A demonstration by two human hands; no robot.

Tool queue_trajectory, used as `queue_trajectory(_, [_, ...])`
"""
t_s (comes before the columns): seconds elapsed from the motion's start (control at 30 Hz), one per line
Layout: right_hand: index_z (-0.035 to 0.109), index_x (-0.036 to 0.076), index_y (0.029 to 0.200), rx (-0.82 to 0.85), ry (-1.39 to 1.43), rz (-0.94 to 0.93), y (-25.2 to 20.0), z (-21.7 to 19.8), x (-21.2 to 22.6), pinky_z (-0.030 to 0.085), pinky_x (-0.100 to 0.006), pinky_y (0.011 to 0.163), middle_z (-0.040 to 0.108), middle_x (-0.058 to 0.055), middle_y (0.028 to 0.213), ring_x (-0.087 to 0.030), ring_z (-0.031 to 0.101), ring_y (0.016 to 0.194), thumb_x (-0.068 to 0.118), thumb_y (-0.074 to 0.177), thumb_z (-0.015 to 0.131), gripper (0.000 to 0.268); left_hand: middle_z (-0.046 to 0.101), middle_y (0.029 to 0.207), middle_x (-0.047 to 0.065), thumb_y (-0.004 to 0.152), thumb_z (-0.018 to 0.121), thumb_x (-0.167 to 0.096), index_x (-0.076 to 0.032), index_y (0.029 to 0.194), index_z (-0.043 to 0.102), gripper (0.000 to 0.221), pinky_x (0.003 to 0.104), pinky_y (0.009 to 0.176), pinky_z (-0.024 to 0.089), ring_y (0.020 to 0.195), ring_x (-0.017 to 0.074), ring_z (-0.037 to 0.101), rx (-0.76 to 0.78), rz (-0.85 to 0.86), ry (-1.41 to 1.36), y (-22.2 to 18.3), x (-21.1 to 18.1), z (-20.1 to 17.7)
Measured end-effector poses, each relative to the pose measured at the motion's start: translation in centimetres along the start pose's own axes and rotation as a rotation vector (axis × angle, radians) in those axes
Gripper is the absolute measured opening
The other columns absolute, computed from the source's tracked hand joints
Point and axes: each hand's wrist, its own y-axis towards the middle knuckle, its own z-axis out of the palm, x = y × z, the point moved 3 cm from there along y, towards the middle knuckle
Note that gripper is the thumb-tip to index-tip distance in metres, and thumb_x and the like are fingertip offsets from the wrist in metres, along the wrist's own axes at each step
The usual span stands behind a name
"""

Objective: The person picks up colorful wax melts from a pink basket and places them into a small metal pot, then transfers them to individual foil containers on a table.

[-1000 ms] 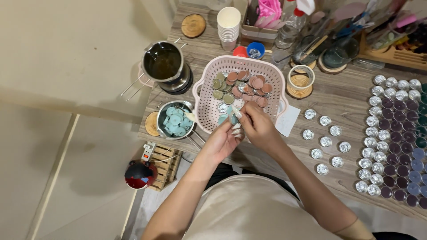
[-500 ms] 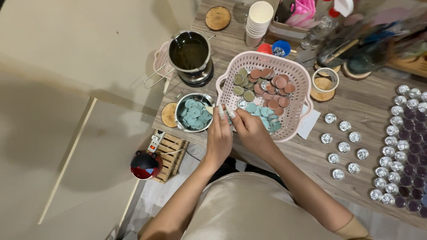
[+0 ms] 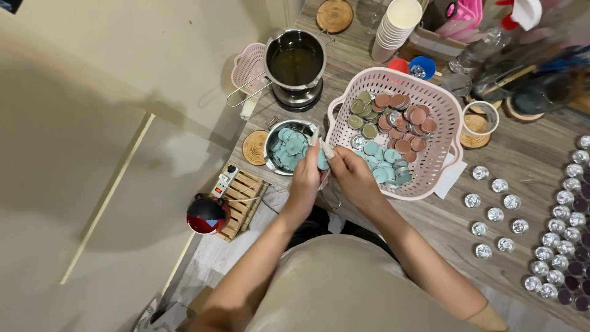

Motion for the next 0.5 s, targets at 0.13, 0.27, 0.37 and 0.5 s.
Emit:
queue_trajectory(0.13, [0.062, 0.004, 0.092, 0.042, -0.009, -0.018, 1.1, 1.5, 0.4, 0.038, -0.023, 0.055, 0.051, 0.007, 0.071, -0.003, 0.044, 0.064, 0.024, 0.108, 0.050, 0.028, 0.051, 0.075, -0.001, 0.112, 0.040, -0.044, -0.003, 0.102, 0.066, 0.049, 0.026, 0.057, 0.033, 0.064, 0.0084, 0.043, -0.094, -0.320, -0.465, -0.3, 0.4, -0.7])
queue_trajectory(0.27, [0.063, 0.008, 0.096, 0.008, 0.147, 0.212, 2.1, 2.1, 0.4, 0.032, -0.025, 0.048, 0.047, 0.005, 0.066, -0.006, 0.040, 0.055, 0.029, 0.106, 0.051, 0.027, 0.054, 0.070, 0.001, 0.101, 0.036, -0.052, -0.016, 0.097, 0.061, 0.043, 0.027, 0.052, 0.032, 0.055, 0.0117, 0.046, -0.105, -0.413, -0.646, -0.2, 1.2, -2.4])
queue_trajectory(0.37, [0.062, 0.004, 0.101, -0.023, 0.147, 0.048, 2.1, 0.5, 2.1, 0.033, -0.028, 0.053, 0.049, 0.001, 0.072, -0.012, 0.041, 0.059, 0.031, 0.113, 0.048, 0.033, 0.059, 0.068, 0.000, 0.095, 0.024, -0.063, -0.012, 0.087, 0.060, 0.064, 0.025, 0.063, 0.047, 0.060, 0.0102, 0.056, -0.280, -0.571, -0.540, 0.5, 4.2, -6.4])
queue_trajectory(0.5, [0.061, 0.001, 0.100, -0.125, -0.510, -0.208, 3.8, 0.5, 2.2, 0.048, -0.040, 0.064, 0.064, -0.015, 0.076, -0.026, 0.062, 0.065, 0.028, 0.109, 0.049, 0.031, 0.029, 0.056, -0.006, 0.107, 0.027, -0.067, -0.007, 0.091, 0.061, 0.071, 0.026, 0.058, 0.042, 0.048, 0.0095, 0.028, -0.342, -0.443, -0.448, -0.9, 7.5, -11.2])
